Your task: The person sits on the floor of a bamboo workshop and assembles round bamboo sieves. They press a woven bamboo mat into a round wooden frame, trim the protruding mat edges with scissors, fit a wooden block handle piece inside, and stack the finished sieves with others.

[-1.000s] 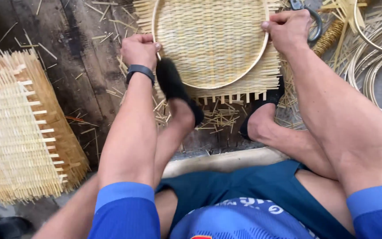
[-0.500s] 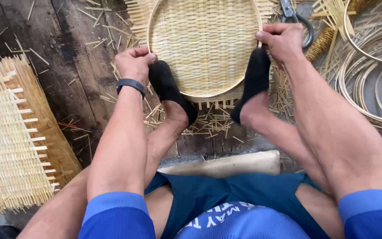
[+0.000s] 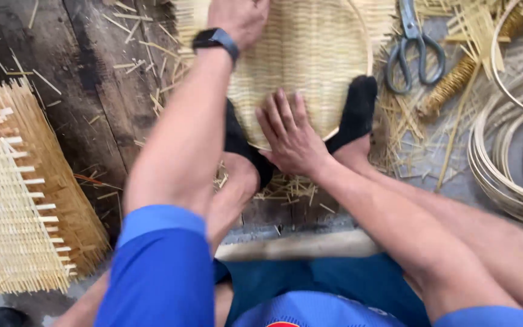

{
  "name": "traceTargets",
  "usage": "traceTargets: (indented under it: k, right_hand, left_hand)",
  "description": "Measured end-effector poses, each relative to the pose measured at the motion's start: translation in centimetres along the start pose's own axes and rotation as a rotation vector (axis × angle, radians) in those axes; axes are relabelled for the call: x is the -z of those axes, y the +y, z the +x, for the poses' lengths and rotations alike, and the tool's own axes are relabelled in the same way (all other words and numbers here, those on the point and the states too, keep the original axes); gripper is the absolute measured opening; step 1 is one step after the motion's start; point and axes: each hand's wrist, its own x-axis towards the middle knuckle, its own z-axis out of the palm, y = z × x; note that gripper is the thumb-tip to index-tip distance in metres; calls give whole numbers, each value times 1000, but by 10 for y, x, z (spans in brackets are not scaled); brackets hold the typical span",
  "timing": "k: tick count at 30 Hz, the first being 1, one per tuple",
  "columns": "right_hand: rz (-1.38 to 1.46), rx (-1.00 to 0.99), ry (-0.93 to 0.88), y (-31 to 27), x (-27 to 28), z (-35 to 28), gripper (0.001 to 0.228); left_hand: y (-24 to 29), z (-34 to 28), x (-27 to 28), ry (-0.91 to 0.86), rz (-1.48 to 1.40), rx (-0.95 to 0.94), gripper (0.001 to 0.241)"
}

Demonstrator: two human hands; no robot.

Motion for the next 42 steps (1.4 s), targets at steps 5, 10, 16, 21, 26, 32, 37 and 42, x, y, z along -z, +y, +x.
traceTargets:
  k: [5, 10, 16, 21, 26, 32, 37, 42]
  right_hand:
    - [-163, 21, 88, 1, -31, -15, 92]
    - [125, -40, 164, 23, -17, 2, 74]
    - [134, -59, 506, 140, 53, 88, 36]
    - [317, -321, 301, 196, 23, 119, 17]
    - [540, -338, 415, 205, 12, 110, 15]
    - [178, -213, 509, 190, 39, 75, 17]
    - [725, -600, 399, 206, 8, 73, 21]
    - [1220, -738, 300, 219, 9, 75, 31]
  left_hand:
    - [36, 17, 13, 79, -127, 476, 28]
    - [39, 24, 47, 154, -371, 458, 21]
    - [26, 23, 31, 196, -325, 178, 24]
    - [45, 48, 61, -72, -230, 279, 49]
    - [36, 53, 44, -380, -199, 484, 63]
    - [44, 61, 52, -392, -213, 547, 66]
    - [47, 71, 57, -456, -239, 594, 66]
    - [34, 71, 38, -439, -232, 581, 66]
